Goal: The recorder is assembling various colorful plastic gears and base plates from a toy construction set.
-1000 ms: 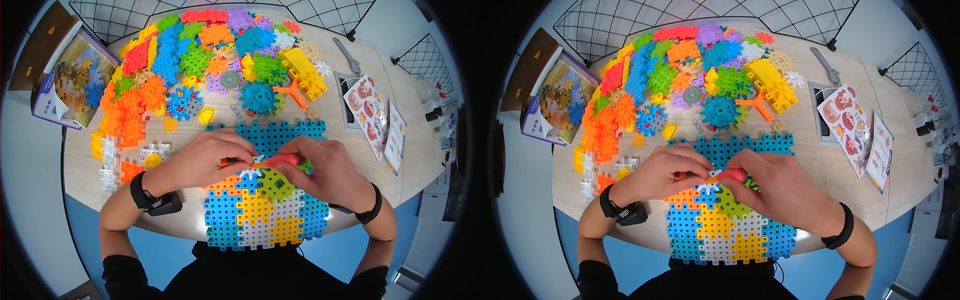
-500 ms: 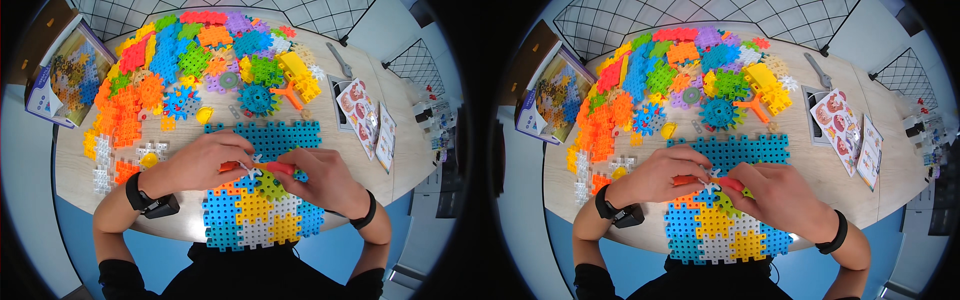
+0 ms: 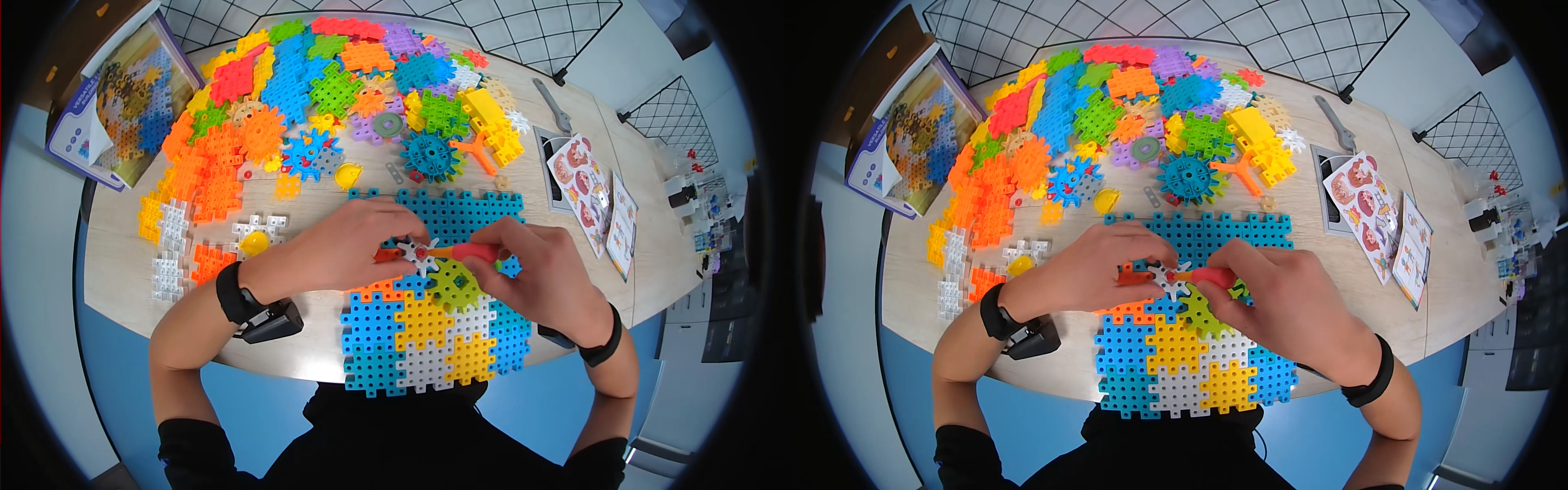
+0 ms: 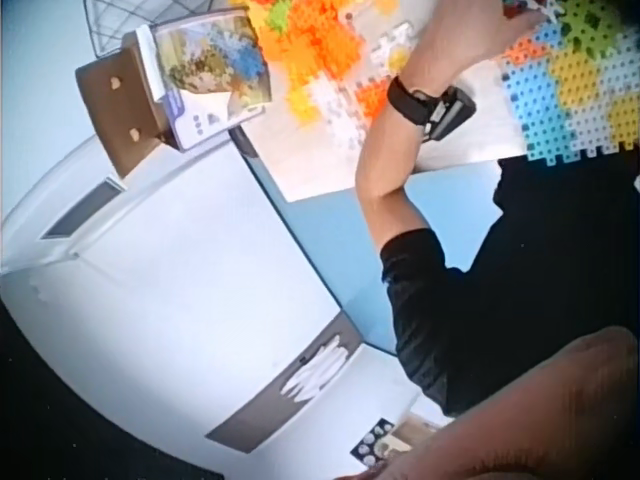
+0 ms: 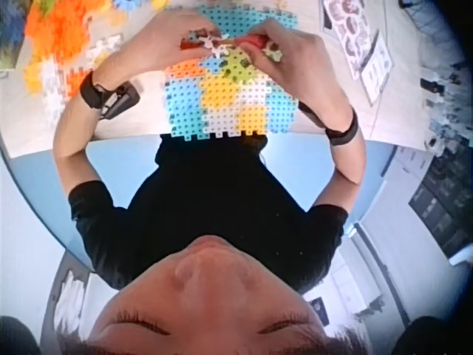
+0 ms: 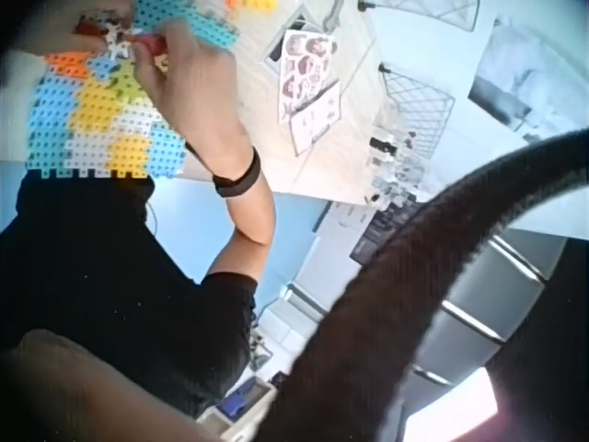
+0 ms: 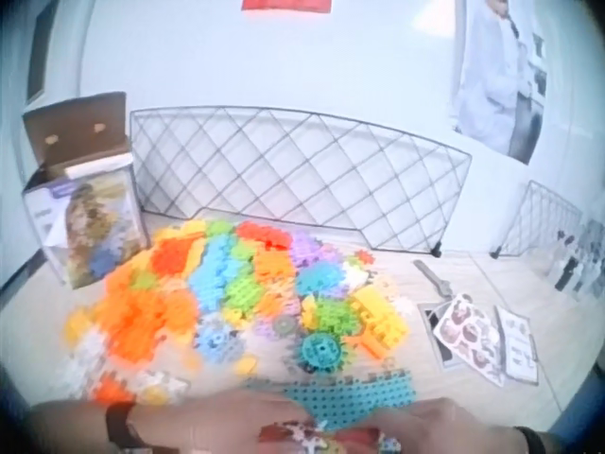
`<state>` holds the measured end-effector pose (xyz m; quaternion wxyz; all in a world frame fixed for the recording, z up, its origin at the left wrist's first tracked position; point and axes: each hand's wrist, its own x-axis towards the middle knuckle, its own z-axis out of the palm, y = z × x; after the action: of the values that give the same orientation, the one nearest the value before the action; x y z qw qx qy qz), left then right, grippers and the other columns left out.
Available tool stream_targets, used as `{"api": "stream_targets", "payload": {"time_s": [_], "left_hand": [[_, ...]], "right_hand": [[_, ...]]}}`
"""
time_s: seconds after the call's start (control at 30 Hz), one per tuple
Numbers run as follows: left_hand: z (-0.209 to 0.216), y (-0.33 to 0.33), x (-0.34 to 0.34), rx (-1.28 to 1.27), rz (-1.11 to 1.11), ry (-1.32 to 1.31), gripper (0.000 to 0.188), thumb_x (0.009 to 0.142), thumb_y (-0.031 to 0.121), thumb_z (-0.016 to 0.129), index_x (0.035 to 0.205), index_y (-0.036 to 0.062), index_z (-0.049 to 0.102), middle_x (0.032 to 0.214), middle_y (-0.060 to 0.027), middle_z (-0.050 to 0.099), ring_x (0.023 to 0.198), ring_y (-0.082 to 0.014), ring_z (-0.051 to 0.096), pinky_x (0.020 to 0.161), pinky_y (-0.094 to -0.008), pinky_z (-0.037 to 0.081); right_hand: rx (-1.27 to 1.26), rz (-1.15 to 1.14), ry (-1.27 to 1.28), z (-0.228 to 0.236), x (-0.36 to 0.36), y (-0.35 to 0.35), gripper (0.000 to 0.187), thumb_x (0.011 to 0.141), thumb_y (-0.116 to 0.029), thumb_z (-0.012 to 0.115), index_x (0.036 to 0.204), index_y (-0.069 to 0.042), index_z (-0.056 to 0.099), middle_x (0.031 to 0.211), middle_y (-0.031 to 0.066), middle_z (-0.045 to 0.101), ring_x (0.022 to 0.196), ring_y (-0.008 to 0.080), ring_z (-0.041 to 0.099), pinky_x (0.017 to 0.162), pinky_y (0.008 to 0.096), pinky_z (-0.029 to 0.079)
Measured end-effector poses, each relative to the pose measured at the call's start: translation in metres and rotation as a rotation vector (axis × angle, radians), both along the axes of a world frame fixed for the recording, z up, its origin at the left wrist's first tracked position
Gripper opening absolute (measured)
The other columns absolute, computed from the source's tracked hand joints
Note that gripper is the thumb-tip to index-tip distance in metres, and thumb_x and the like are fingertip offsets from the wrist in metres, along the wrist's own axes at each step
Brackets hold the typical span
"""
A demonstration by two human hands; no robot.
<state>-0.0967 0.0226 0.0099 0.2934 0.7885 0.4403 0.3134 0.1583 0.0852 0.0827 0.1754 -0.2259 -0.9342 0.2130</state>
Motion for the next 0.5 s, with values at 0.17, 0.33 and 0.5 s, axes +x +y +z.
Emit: {"api": "stream_targets", "payload": {"time_s": [0.17, 0.33, 0.5], "left_hand": [[-0.001, 0.000, -0.001, 0.023, 0.009, 0.023, 0.033, 0.086, 0.025, 0.081, 0.110, 0.0062, 0.069, 0.106, -0.0092, 0.073, 0.101, -0.0304, 0.068, 0.087, -0.0416, 0.055], [-0.006, 0.000, -0.001, 0.033, 0.008, 0.016, 0.033, 0.085, 0.025, 0.081, 0.109, 0.0063, 0.069, 0.106, -0.0085, 0.073, 0.102, -0.0297, 0.068, 0.088, -0.0416, 0.055], [-0.009, 0.000, -0.002, 0.031, 0.003, 0.011, 0.032, 0.085, 0.025, 0.082, 0.108, 0.0063, 0.070, 0.105, -0.0080, 0.074, 0.101, -0.0291, 0.069, 0.089, -0.0412, 0.055]], "right_hand": [[0.010, 0.014, -0.059, 0.004, -0.010, 0.003, 0.021, 0.088, -0.016, 0.080, 0.096, -0.006, 0.063, 0.078, 0.0069, 0.070, 0.067, 0.0301, 0.070, 0.059, 0.0377, 0.055], [0.017, 0.015, -0.089, 0.002, -0.014, 0.003, 0.022, 0.087, -0.016, 0.081, 0.098, -0.005, 0.064, 0.079, 0.0088, 0.071, 0.067, 0.0319, 0.070, 0.059, 0.0383, 0.056], [0.032, 0.070, -0.109, 0.007, -0.019, 0.004, 0.021, 0.089, -0.016, 0.079, 0.100, -0.006, 0.065, 0.081, 0.0103, 0.070, 0.069, 0.0326, 0.070, 0.060, 0.0394, 0.056]]}}
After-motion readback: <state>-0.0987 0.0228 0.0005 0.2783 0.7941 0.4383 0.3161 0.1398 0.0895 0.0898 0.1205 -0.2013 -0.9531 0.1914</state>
